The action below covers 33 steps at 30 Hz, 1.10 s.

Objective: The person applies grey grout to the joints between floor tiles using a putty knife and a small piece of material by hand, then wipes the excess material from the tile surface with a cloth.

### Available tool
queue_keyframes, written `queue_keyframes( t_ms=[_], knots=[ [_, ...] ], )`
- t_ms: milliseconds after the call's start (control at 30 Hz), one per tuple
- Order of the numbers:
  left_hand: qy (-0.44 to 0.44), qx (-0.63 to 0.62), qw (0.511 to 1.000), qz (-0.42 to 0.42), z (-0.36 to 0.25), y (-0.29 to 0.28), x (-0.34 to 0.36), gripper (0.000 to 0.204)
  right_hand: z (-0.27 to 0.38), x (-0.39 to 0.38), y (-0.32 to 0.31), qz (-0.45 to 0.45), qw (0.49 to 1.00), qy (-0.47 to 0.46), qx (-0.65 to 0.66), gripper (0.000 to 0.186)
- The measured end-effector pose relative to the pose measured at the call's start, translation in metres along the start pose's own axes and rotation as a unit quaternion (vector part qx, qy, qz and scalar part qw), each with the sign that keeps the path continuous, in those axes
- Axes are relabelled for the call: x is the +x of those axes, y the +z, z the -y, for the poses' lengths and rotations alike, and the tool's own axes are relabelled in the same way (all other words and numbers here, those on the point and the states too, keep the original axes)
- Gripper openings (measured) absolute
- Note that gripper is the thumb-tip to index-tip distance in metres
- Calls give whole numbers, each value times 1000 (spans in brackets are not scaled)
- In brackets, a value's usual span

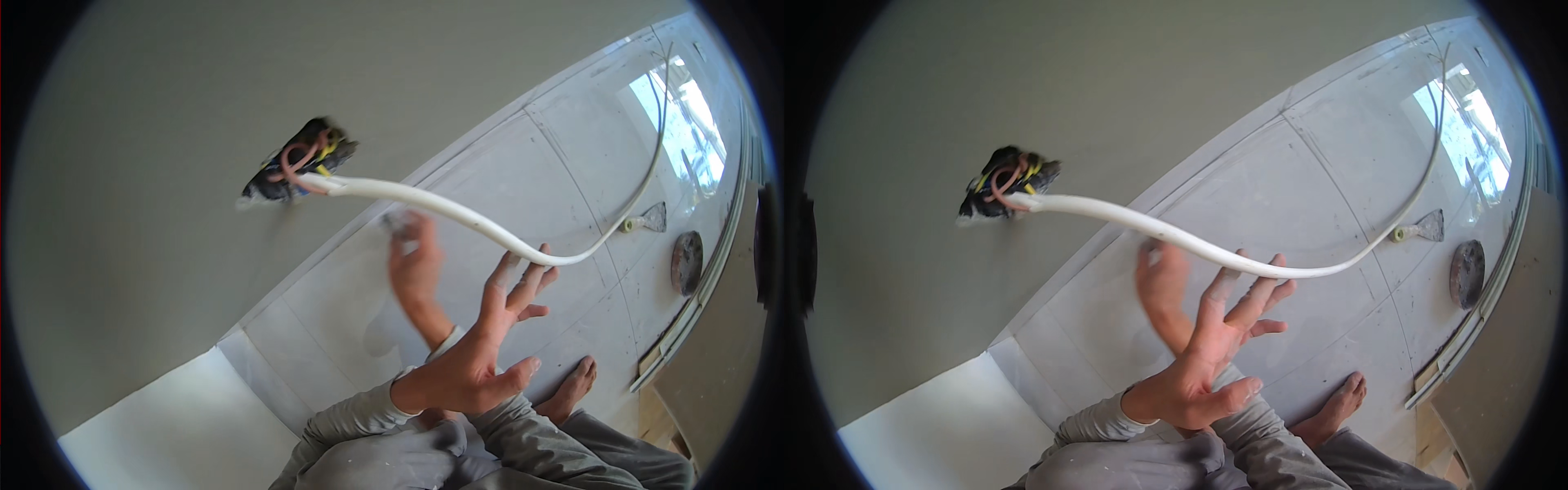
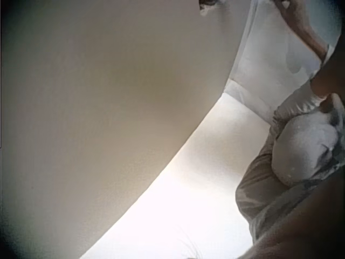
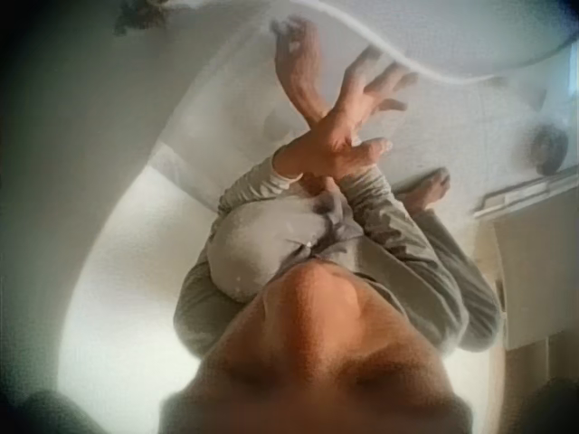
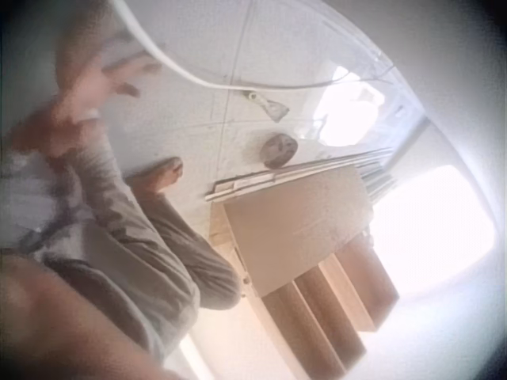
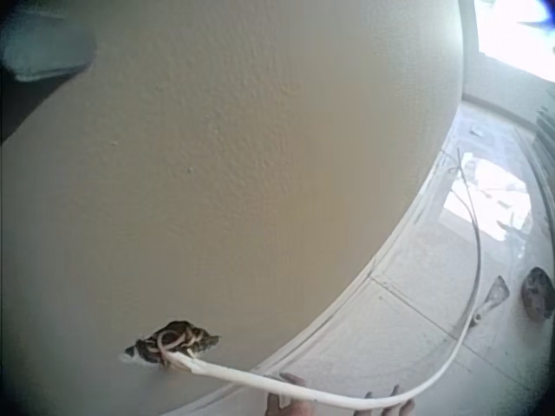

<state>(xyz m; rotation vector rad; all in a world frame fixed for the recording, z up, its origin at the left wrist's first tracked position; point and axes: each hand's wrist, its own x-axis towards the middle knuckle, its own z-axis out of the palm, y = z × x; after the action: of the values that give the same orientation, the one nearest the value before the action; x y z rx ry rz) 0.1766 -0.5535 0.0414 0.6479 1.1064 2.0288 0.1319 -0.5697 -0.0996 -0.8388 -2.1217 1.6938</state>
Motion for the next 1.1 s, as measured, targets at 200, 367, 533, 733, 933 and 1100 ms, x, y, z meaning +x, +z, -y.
queue_keyframes(
  t_ms=[200,367,533,733,933,1100],
  knots=[
    [-6,-51,999,3,0,11,6,104,-9,50,-5,-187,979,-65,-57,31],
    [-7,-75,997,7,-1,11,4,105,-5,-1,40,-121,983,-66,-122,31],
    [-20,-94,995,-6,2,16,11,110,4,-65,60,23,998,4,-64,35],
    [-26,-80,996,-12,-1,7,-1,110,1,-6,2,-83,997,-1,-3,50],
    [-20,-100,995,8,-2,19,8,110,-7,83,-32,-163,983,-29,-81,40],
    [-17,-100,995,14,2,17,12,112,-17,48,1,-149,970,-93,-170,24]
  ],
)
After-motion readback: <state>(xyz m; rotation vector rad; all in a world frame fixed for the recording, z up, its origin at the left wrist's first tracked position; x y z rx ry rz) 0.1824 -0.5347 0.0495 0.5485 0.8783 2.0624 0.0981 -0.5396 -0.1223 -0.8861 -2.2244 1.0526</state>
